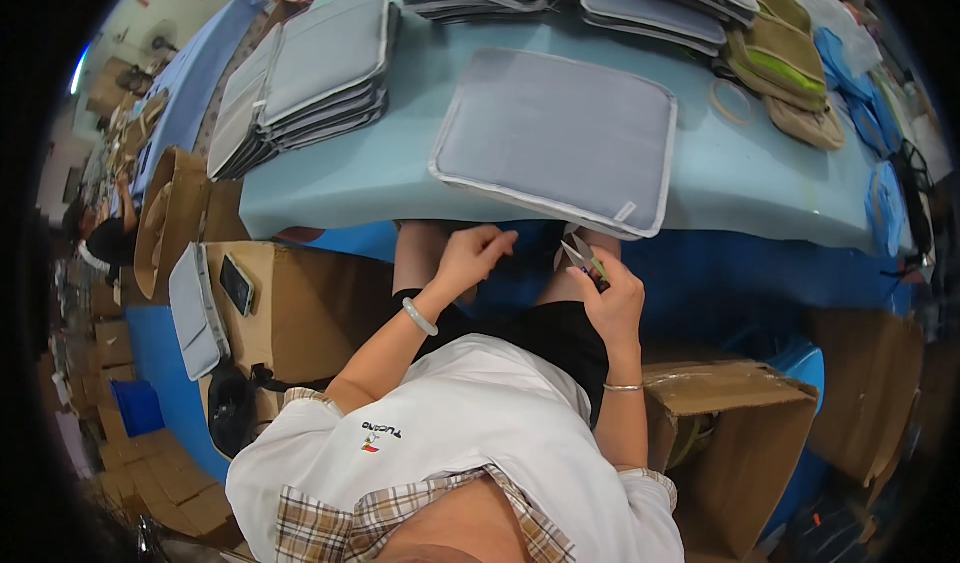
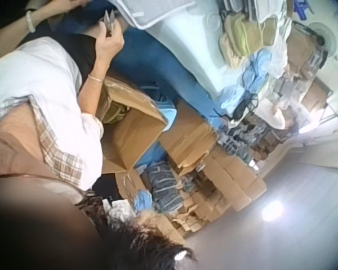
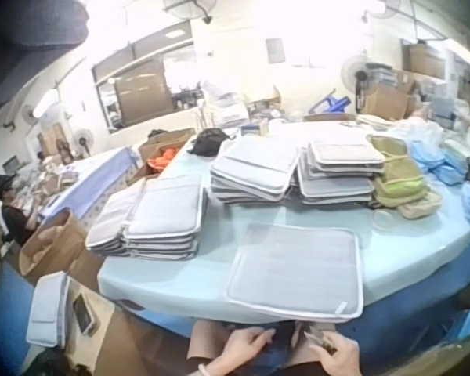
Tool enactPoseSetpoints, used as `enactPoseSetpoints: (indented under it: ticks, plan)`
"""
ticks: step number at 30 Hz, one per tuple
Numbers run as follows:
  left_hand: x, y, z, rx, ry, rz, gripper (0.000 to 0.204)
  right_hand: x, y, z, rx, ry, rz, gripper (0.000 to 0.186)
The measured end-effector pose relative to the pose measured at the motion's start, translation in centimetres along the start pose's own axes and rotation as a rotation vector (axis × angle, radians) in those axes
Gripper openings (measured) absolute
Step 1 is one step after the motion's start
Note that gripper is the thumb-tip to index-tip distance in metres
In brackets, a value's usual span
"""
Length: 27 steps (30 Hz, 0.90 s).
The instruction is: Trimming loose threads from grey fabric pouches using snips at a workshop table.
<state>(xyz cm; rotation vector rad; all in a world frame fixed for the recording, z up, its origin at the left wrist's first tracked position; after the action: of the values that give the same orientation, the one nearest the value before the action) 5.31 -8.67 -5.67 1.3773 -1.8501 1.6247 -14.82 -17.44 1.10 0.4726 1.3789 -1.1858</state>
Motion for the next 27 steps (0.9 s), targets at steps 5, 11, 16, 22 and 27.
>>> enactPoseSetpoints:
  ticks: [5,11,16,22,27]
  plan:
    - [-1.4,-6.0,-1.0,0.488,0.002,-0.455,0.026,-1.6,2.5,0.9,-0.083,-0.022,0.067,0.029]
    - [-2.1,-4.9,-0.4,0.415,-0.039,-0.959,0.023,-3.3,5.2,1.9,-0.126,0.004,0.159,0.029]
    - [-1.7,-4.8,-0.1,0.334,-0.015,-0.996,0.021,-3.9,6.7,2.8,-0.166,-0.033,0.026,0.030]
    - [-1.8,-4.8,-0.4,0.279,0.009,-0.969,0.020,-4.3,8.1,3.1,-0.148,-0.014,0.026,0.031]
    - [-2.5,-5.0,-0.9,0.253,0.036,-0.928,0.019,-4.8,9.3,3.6,-0.156,-0.034,-0.008,0.031]
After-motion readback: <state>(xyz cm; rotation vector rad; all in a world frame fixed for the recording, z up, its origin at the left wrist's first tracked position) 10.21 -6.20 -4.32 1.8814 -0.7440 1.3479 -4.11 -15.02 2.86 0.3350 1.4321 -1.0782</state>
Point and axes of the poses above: each hand's wrist, its own z-axis towards the middle knuckle, its own y-axis out of the palm, x = y × z, the point moved 9 cm from there along z, towards the middle knuckle, and after that the axes turned 9 degrees about z, right-handed, at the moved point
